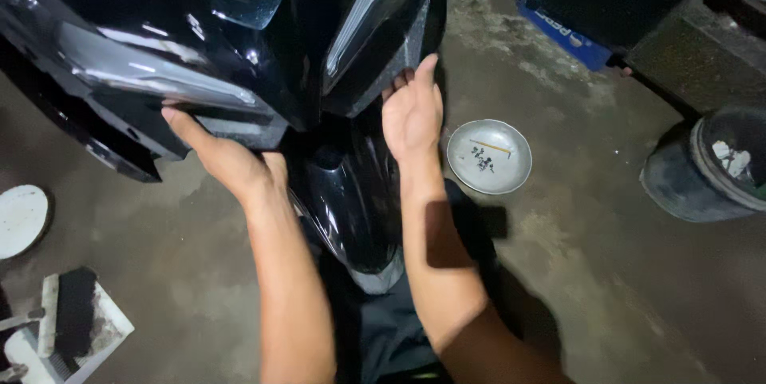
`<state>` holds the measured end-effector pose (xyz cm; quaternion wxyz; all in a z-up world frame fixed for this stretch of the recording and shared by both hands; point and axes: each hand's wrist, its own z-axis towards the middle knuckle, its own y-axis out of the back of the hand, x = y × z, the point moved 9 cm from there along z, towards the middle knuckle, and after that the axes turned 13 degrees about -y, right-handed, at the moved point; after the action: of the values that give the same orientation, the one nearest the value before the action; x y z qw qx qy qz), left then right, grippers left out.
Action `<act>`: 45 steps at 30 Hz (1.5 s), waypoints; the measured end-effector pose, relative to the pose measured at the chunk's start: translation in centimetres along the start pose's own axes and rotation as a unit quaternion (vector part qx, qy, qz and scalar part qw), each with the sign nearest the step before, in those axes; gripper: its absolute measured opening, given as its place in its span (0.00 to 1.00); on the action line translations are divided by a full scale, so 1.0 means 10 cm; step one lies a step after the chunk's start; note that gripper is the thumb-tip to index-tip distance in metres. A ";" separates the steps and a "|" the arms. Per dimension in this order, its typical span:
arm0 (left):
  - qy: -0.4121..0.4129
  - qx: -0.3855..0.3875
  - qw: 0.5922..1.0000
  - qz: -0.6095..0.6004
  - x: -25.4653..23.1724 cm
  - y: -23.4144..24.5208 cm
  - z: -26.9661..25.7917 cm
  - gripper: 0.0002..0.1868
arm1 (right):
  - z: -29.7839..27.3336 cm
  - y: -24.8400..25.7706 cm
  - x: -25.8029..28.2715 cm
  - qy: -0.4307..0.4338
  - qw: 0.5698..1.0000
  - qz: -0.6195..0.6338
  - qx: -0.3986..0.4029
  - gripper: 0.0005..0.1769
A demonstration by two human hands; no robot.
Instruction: The person uses a screwdriver and a flashlight to remove screws from the front wheel area of a scooter, then uses their hands to detach and reattach the front plastic fairing panel.
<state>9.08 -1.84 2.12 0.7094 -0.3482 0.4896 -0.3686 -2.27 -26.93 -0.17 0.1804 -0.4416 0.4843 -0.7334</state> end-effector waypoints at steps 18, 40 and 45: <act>-0.019 0.007 1.000 0.017 0.04 0.19 0.08 0.38 | -0.28 -0.02 -0.06 0.140 0.833 -0.304 -0.440 0.45; -0.051 -0.061 0.994 0.074 -0.05 0.34 0.06 0.29 | -0.96 -1.46 -0.26 -0.119 0.811 -0.567 -0.082 0.28; -0.068 -0.064 0.975 0.201 0.01 0.47 0.04 0.26 | -0.92 -1.38 -0.30 -0.096 0.860 -0.499 -0.046 0.28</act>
<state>10.33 0.46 -1.83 0.7770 -0.3118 0.5224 -0.1618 -5.99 -13.40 9.09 -0.1848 -0.6999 0.2130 -0.6562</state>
